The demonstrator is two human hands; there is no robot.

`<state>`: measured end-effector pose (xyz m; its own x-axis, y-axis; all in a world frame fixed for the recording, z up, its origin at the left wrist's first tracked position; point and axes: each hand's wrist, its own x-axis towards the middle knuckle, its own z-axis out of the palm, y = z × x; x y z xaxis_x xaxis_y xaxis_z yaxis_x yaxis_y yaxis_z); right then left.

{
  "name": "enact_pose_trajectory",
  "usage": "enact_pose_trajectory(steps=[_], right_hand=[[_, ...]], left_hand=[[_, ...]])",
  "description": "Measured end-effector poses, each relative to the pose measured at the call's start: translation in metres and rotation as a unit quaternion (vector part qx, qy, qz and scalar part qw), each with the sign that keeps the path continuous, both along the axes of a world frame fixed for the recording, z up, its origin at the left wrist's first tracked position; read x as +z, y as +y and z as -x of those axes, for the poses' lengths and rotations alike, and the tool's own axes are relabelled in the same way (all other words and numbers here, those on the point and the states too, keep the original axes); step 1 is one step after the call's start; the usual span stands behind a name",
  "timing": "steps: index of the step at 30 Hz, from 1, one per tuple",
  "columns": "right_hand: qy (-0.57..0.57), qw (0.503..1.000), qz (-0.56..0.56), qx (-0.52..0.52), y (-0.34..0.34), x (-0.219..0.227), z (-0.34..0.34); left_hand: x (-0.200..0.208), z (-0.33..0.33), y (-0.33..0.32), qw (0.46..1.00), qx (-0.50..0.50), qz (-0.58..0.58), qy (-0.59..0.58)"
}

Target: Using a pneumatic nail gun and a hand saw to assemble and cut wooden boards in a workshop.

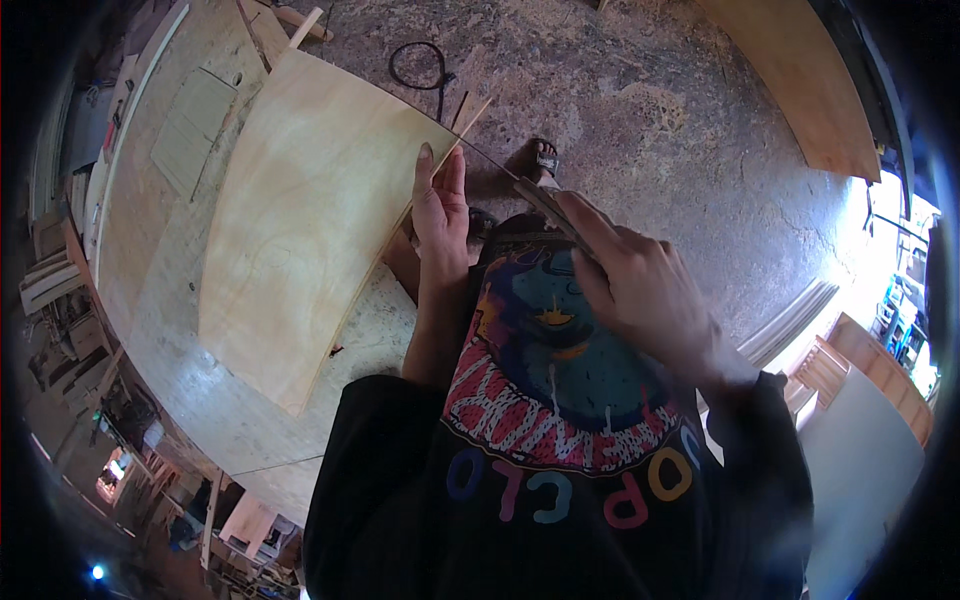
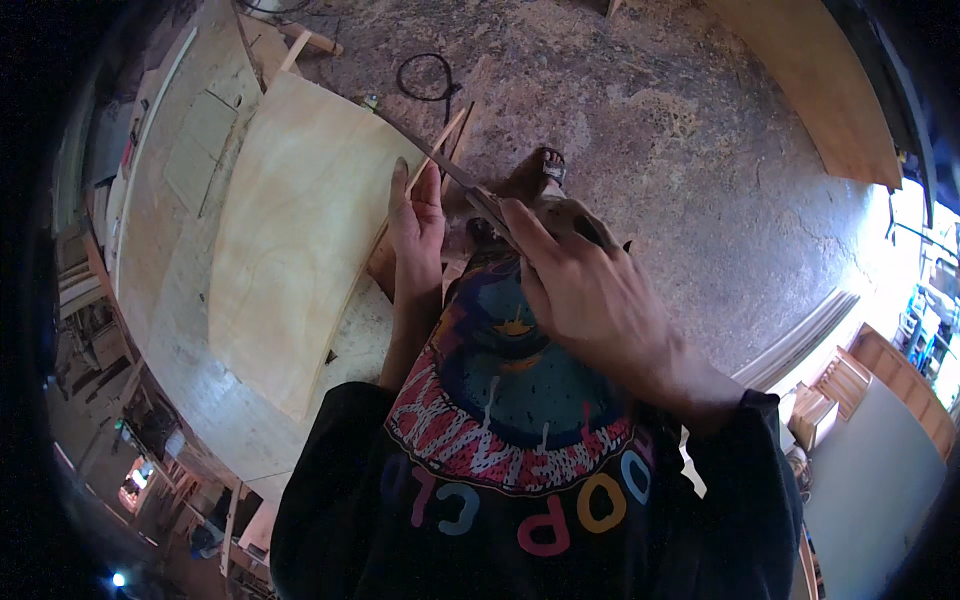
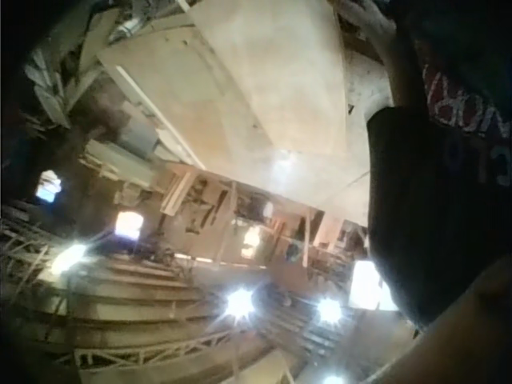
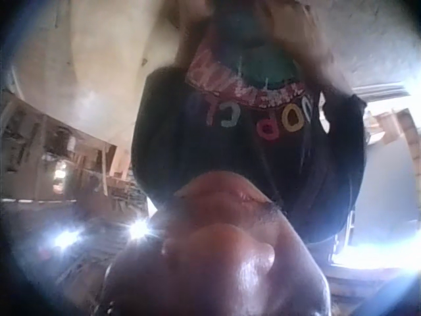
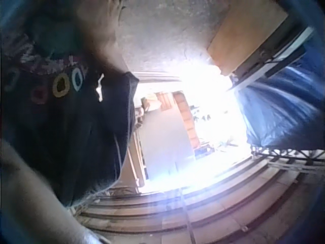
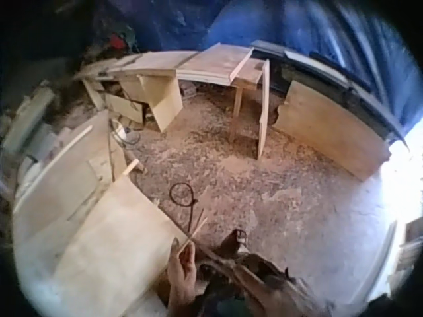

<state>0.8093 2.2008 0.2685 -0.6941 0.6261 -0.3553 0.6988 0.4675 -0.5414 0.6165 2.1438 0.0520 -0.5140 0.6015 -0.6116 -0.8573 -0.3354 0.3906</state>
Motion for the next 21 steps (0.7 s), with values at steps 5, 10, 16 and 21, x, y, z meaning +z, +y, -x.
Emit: enact_pose_trajectory(steps=[5,10,16,21], right_hand=[[-0.024,0.999,0.048,0.002,-0.002,0.034,-0.027],[-0.075,0.997,0.020,-0.003,-0.004,0.051,-0.021],[-0.060,0.998,0.023,0.008,-0.003,0.038,-0.028],[-0.034,0.999,0.023,0.003,-0.003,0.048,-0.034]], left_hand=[[0.003,0.001,-0.002,1.000,0.019,0.006,0.019],[0.007,0.001,0.003,1.000,0.008,0.017,0.015],[0.000,0.005,0.003,0.999,0.035,-0.010,0.041],[-0.003,0.002,-0.004,0.999,0.042,-0.001,-0.010]])
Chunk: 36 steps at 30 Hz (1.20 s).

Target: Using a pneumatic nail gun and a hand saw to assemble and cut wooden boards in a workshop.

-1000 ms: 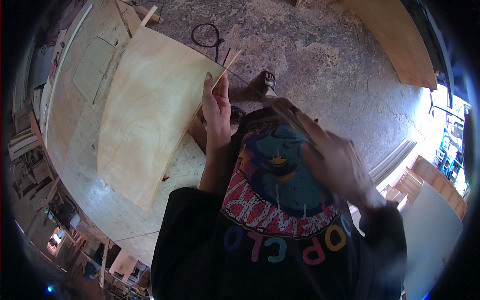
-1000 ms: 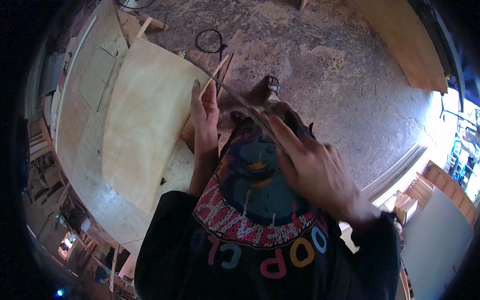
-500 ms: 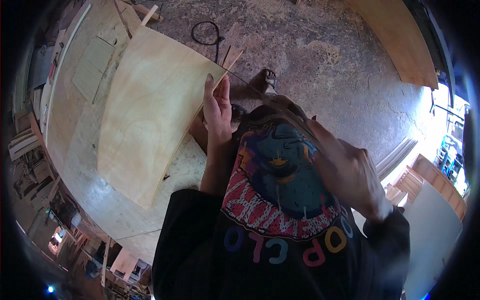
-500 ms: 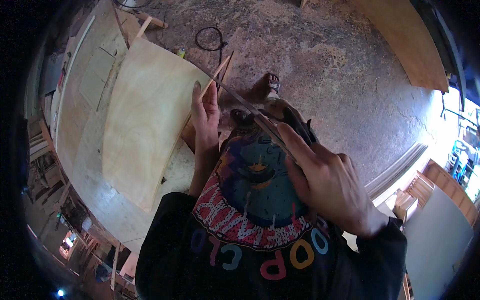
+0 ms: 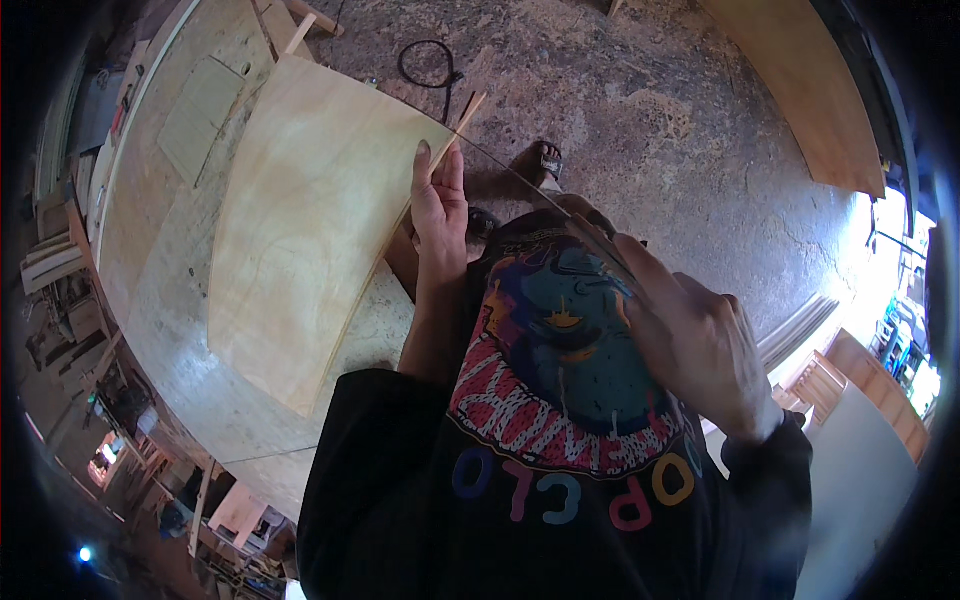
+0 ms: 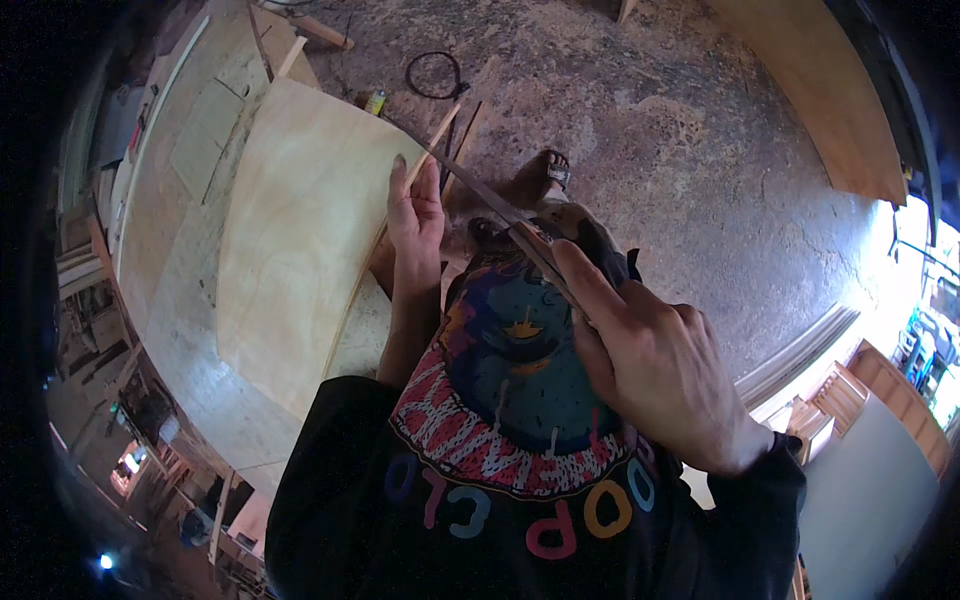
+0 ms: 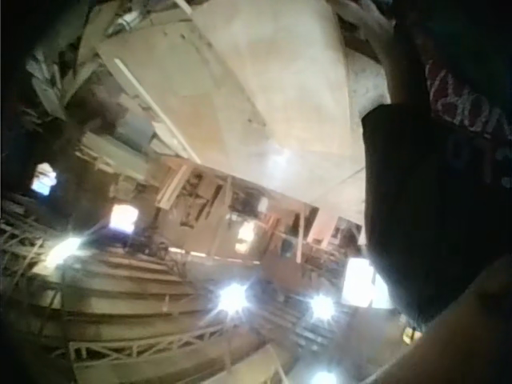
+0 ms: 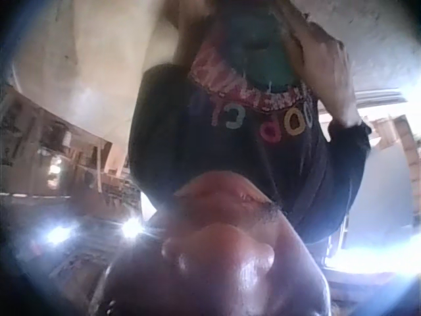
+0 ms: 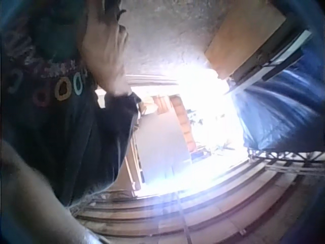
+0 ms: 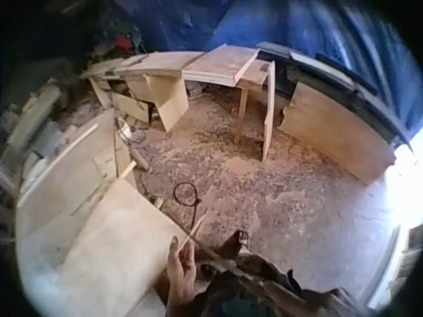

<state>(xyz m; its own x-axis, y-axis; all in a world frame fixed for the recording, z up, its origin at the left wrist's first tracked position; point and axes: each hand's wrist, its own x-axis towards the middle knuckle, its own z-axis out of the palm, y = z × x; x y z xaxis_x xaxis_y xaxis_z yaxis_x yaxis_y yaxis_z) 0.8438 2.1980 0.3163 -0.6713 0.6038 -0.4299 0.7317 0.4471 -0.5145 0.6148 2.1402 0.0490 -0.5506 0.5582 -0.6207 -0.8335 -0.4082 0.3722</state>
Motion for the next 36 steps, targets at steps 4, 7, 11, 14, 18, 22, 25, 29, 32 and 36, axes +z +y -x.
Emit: enact_pose_trajectory(steps=[4,7,11,14,18,22,25,29,32,36], right_hand=[[-0.051,0.998,0.021,0.009,0.009,-0.027,0.027],[-0.005,1.000,0.021,-0.004,0.009,-0.031,0.021],[0.013,1.000,-0.007,0.027,-0.004,-0.009,-0.008],[0.004,0.999,-0.024,0.029,-0.004,-0.015,-0.002],[-0.048,0.998,0.050,-0.007,0.007,-0.027,0.021],[-0.008,0.999,-0.008,0.044,-0.003,-0.005,-0.007],[-0.009,0.999,-0.016,0.034,-0.005,-0.016,0.005],[-0.044,0.999,0.019,-0.003,-0.002,-0.028,0.026],[-0.018,0.999,0.047,-0.007,-0.003,-0.009,0.010],[-0.053,0.998,0.015,0.005,-0.002,-0.019,0.019]], left_hand=[[-0.001,-0.013,-0.002,1.000,-0.012,0.008,-0.017],[-0.002,-0.010,-0.002,1.000,0.000,-0.019,-0.002],[0.003,-0.015,-0.009,1.000,0.016,-0.013,0.007],[0.001,-0.016,-0.007,1.000,0.000,0.007,-0.010],[-0.002,-0.015,-0.007,1.000,0.007,-0.026,-0.017],[0.004,-0.017,-0.010,0.999,0.022,-0.020,-0.013],[-0.001,-0.017,-0.008,0.999,0.019,0.013,-0.035],[-0.002,-0.017,-0.004,1.000,0.001,-0.011,-0.012],[-0.002,-0.012,-0.010,1.000,0.024,-0.001,0.005],[-0.003,-0.016,-0.003,1.000,-0.001,0.012,-0.014]])
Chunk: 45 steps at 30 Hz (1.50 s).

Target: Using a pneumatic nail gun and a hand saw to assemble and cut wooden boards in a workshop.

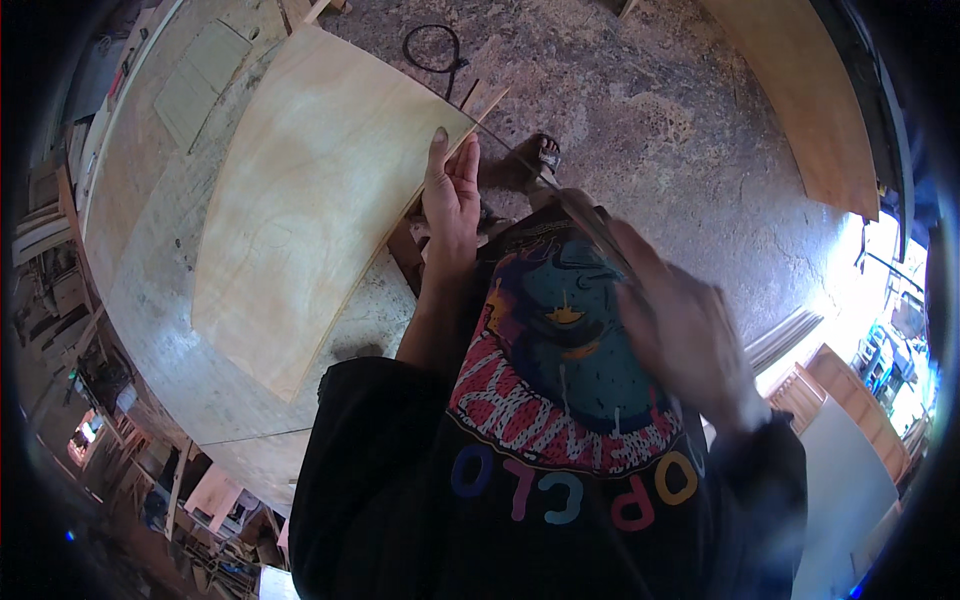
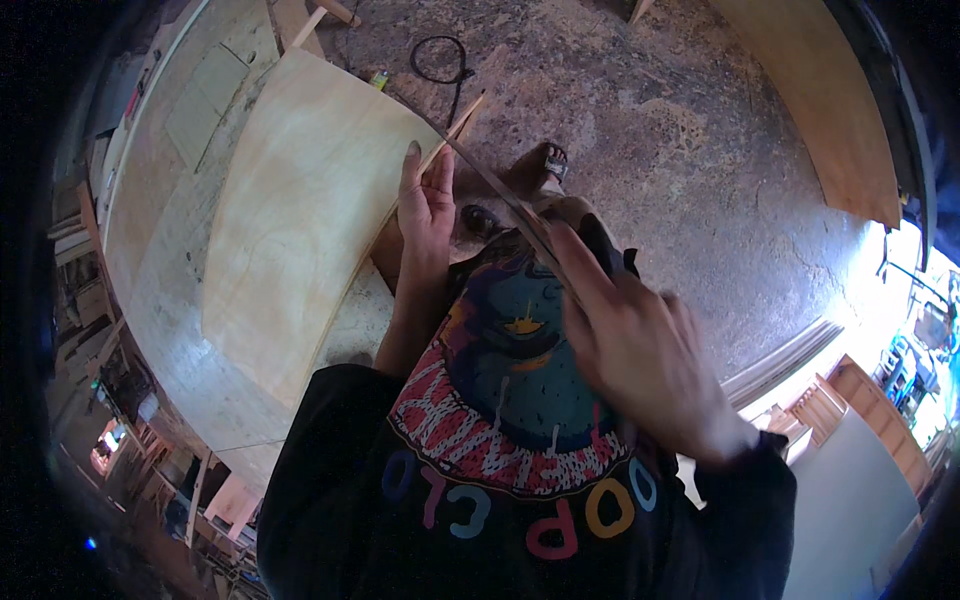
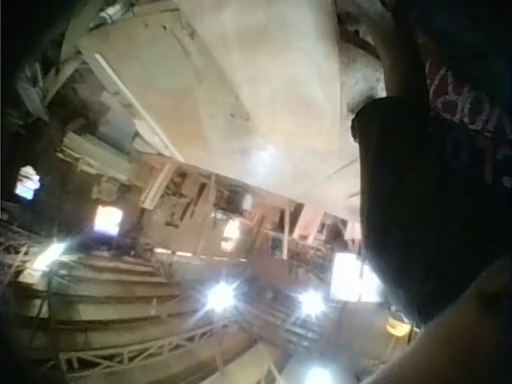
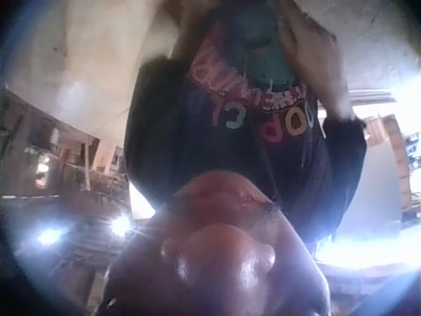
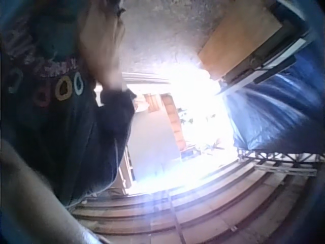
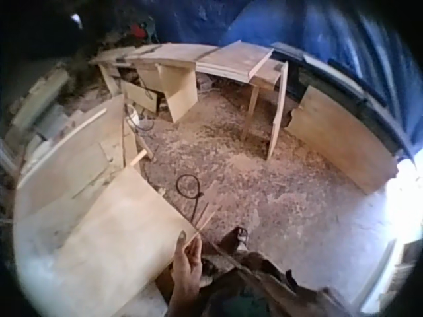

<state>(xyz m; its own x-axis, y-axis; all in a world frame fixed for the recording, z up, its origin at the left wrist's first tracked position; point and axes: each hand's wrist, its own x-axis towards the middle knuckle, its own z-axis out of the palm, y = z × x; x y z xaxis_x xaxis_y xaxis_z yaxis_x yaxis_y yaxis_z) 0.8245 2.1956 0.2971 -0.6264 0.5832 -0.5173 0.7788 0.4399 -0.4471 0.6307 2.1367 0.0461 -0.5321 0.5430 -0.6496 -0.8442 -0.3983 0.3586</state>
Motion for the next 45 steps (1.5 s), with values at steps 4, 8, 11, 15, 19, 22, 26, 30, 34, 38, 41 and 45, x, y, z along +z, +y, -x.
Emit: enact_pose_trajectory(steps=[4,8,11,15,19,22,26,30,34,38,41,45], right_hand=[[-0.025,0.996,0.077,-0.037,0.009,-0.005,0.016],[0.012,1.000,-0.004,0.025,0.006,0.018,-0.006],[0.025,0.998,-0.032,0.045,0.009,0.005,0.004],[0.048,0.997,-0.032,0.046,0.011,0.001,0.013],[0.019,0.998,-0.020,0.055,0.010,0.023,-0.001],[0.014,0.999,0.008,0.047,0.019,-0.004,0.026],[-0.003,0.998,0.056,0.022,0.020,0.007,0.024],[0.013,0.999,-0.001,0.046,0.012,0.033,0.008],[0.008,0.999,0.014,0.028,0.017,0.024,0.022],[0.109,0.994,0.018,0.021,0.019,0.029,0.005],[0.112,0.991,0.067,0.012,0.022,0.055,0.001],[0.068,0.998,-0.009,-0.006,0.015,0.056,-0.008]], left_hand=[[0.003,0.001,-0.001,1.000,0.005,-0.013,0.005],[0.008,0.001,-0.006,1.000,0.017,-0.001,0.015],[0.007,0.000,-0.002,1.000,0.002,-0.007,0.019],[-0.002,0.003,-0.002,1.000,0.000,-0.008,0.002],[0.000,0.006,-0.004,1.000,0.014,-0.007,0.010],[0.007,0.001,0.002,1.000,0.013,-0.013,-0.004],[0.003,0.005,0.001,0.999,0.033,-0.016,-0.005],[0.002,0.000,0.000,0.999,0.044,0.002,-0.011],[-0.007,0.011,0.016,0.998,0.048,-0.027,0.004],[-0.002,0.012,0.018,0.998,0.057,-0.024,-0.009],[-0.001,0.011,0.010,0.997,0.067,-0.028,-0.012],[-0.001,0.008,0.004,0.998,0.055,-0.029,-0.023]])
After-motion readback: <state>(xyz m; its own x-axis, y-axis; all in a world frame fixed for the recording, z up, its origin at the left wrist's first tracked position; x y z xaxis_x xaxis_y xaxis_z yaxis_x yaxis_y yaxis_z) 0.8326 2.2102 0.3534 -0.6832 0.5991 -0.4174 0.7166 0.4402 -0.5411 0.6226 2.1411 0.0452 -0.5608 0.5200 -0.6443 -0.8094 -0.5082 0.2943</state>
